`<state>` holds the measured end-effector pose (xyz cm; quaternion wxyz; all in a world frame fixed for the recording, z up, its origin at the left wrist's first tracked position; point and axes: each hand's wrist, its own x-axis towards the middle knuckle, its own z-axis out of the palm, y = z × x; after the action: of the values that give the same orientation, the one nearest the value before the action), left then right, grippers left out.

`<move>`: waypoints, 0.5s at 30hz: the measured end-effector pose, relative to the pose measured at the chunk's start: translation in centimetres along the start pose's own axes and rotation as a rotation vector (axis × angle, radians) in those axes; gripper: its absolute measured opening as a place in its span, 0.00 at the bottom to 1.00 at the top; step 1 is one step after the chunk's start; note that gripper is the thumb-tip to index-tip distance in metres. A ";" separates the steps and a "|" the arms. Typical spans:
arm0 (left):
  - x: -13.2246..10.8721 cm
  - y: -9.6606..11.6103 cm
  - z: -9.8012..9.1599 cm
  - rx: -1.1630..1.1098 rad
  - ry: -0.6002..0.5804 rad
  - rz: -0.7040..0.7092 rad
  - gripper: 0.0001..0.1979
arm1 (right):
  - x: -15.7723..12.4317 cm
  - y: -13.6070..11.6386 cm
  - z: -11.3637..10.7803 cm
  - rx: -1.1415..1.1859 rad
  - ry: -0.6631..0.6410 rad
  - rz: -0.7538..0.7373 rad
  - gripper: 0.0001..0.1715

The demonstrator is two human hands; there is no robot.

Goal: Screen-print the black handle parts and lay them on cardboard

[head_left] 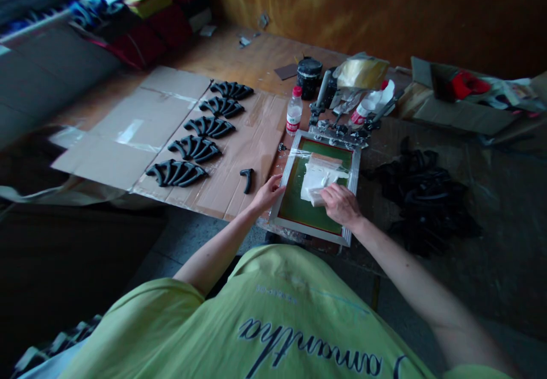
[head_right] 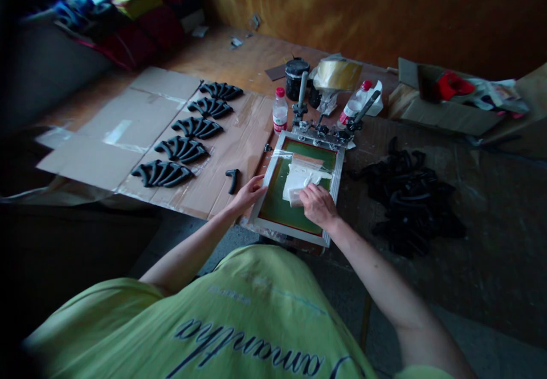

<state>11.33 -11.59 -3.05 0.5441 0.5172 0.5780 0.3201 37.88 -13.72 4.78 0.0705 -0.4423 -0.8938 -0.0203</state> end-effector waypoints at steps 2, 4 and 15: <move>0.0 0.1 0.0 0.031 0.017 0.006 0.32 | -0.5 0.1 -0.5 0.019 -0.014 -0.043 0.09; -0.1 0.2 0.0 0.045 0.034 0.008 0.31 | 0.0 0.6 -0.9 0.051 -0.020 -0.020 0.07; -0.5 1.1 0.1 0.001 0.030 0.009 0.32 | 0.0 -0.2 0.7 0.084 0.025 0.042 0.05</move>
<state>11.62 -11.78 -1.85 0.5338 0.5152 0.5837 0.3301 37.66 -13.82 4.13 0.1006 -0.4574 -0.8835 0.0132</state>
